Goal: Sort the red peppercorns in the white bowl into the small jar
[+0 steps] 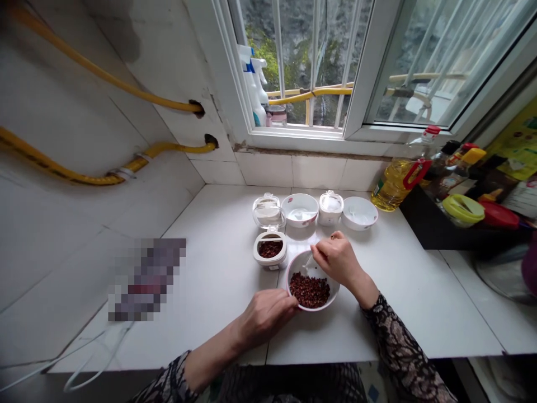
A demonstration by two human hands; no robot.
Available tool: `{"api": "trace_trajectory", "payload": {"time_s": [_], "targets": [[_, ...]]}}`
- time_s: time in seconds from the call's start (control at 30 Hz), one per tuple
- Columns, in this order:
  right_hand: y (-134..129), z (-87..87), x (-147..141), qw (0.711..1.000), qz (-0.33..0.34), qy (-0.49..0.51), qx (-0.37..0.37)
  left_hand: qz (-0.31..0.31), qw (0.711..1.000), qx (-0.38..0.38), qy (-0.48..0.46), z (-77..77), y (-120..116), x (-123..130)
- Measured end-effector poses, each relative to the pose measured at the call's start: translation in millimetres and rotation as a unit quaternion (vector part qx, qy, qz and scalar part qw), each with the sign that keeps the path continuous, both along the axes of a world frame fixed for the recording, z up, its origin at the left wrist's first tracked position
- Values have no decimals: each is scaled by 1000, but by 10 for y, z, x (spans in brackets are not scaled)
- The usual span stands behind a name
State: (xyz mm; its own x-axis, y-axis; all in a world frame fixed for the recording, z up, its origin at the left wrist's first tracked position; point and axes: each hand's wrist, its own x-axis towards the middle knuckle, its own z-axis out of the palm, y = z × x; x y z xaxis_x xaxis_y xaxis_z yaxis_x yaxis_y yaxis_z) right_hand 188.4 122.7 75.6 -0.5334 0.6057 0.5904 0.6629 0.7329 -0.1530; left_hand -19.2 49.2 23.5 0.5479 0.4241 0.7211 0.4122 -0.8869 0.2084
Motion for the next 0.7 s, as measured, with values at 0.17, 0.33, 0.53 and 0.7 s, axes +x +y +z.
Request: {"api": "trace_trajectory", "payload": {"time_s": [0.17, 0.33, 0.53, 0.7], "targets": [[-35, -50, -37, 995, 4, 54, -89, -3, 1000, -3, 4, 9, -1, -4], [-22, -42, 17, 979, -60, 119, -157, -5, 1000, -11, 7, 8, -4, -8], [-26, 7, 41, 941, -83, 206, -256, -4, 1000, -13, 7, -2, -5, -14], [-28, 19, 37, 901, -89, 272, -325, -4, 1000, -10, 5, 3, -2, -11]]}}
